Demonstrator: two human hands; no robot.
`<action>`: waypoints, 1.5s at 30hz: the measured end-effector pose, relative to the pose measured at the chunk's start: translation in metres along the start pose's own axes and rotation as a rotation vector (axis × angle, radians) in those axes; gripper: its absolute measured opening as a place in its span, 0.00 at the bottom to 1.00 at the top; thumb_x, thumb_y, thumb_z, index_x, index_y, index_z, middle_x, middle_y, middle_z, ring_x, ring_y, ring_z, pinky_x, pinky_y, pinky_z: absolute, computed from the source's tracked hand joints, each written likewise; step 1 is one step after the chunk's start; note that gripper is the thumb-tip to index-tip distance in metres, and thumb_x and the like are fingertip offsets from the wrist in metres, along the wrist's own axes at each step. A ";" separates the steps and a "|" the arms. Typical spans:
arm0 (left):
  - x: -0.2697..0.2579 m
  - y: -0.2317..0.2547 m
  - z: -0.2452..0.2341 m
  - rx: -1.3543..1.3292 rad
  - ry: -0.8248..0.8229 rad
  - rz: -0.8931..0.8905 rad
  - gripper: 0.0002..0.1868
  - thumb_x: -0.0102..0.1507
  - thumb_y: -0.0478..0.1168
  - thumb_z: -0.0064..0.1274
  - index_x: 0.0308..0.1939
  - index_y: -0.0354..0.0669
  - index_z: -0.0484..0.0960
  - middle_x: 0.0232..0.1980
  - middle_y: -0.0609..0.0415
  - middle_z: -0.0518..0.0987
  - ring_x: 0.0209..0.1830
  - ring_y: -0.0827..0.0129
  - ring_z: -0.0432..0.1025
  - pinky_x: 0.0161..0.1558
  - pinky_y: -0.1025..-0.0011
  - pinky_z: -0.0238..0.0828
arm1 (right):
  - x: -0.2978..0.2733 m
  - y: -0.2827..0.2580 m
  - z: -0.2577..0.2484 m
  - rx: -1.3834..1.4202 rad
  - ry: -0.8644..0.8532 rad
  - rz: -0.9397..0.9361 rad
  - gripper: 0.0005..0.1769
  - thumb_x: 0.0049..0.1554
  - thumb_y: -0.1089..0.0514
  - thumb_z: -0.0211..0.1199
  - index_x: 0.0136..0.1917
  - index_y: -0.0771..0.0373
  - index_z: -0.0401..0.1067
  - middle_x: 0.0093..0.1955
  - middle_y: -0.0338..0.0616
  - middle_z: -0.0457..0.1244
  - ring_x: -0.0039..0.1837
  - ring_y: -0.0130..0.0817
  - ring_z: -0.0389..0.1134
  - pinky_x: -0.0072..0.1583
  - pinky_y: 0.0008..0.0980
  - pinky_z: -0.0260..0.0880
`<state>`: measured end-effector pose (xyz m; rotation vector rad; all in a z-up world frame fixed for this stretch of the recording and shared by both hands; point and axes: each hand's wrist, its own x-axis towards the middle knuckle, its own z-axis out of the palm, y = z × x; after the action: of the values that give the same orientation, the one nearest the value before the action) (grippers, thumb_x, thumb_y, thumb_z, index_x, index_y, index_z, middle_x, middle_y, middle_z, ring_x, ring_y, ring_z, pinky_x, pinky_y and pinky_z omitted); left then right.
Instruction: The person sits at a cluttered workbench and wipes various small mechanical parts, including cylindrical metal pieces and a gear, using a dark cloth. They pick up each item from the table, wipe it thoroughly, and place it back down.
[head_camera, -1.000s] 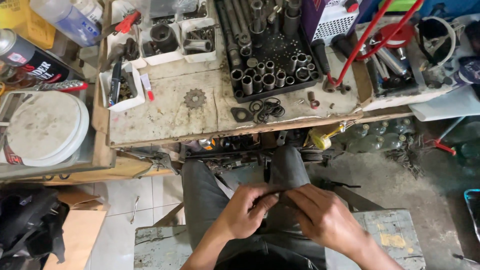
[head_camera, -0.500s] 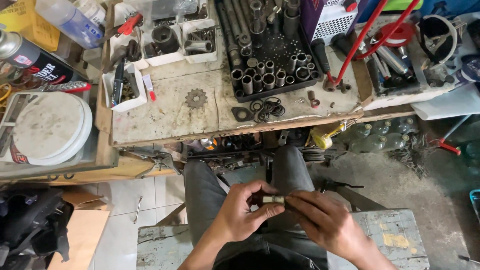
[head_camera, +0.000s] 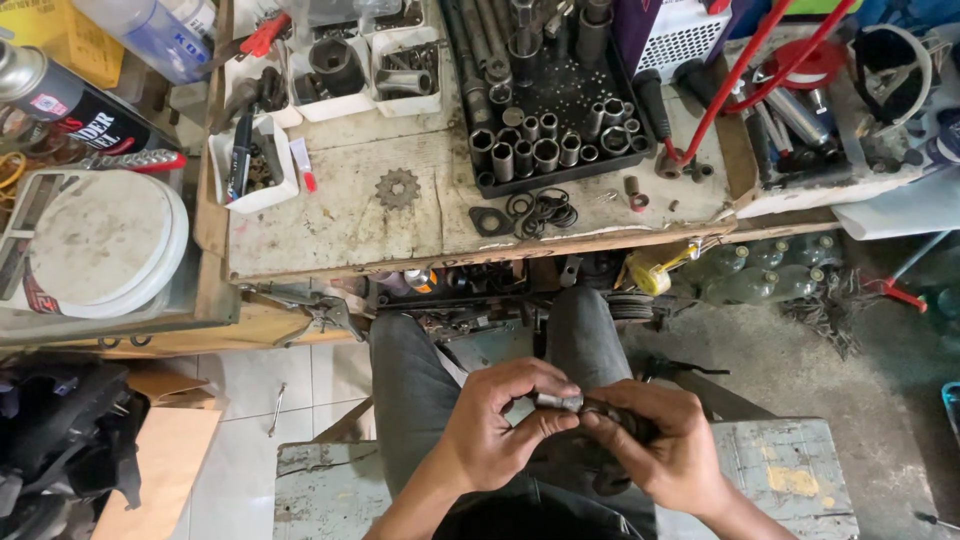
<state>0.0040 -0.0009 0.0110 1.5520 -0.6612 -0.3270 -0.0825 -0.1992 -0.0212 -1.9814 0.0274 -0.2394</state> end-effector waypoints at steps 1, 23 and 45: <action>0.001 0.001 -0.001 0.016 -0.013 -0.005 0.11 0.55 0.27 0.67 0.40 0.37 0.84 0.42 0.53 0.86 0.36 0.67 0.79 0.41 0.72 0.75 | -0.003 0.005 0.002 0.049 0.020 0.127 0.11 0.45 0.60 0.75 0.43 0.65 0.83 0.32 0.39 0.72 0.32 0.26 0.65 0.36 0.26 0.65; -0.006 -0.007 -0.009 -0.259 -0.013 -0.145 0.19 0.64 0.27 0.57 0.59 0.29 0.78 0.45 0.49 0.82 0.37 0.73 0.73 0.37 0.78 0.70 | 0.010 -0.013 0.011 -0.173 0.114 -0.216 0.11 0.45 0.66 0.70 0.44 0.67 0.79 0.47 0.44 0.73 0.38 0.33 0.74 0.42 0.27 0.74; -0.008 0.007 -0.008 0.148 0.009 0.020 0.18 0.58 0.29 0.57 0.52 0.36 0.82 0.42 0.50 0.85 0.31 0.64 0.77 0.35 0.71 0.73 | -0.008 0.003 0.018 0.431 0.057 0.318 0.08 0.51 0.70 0.69 0.46 0.74 0.80 0.41 0.48 0.74 0.39 0.30 0.72 0.43 0.26 0.71</action>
<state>0.0007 0.0104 0.0172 1.6856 -0.7065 -0.2609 -0.0866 -0.1836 -0.0320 -1.5148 0.3004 -0.0839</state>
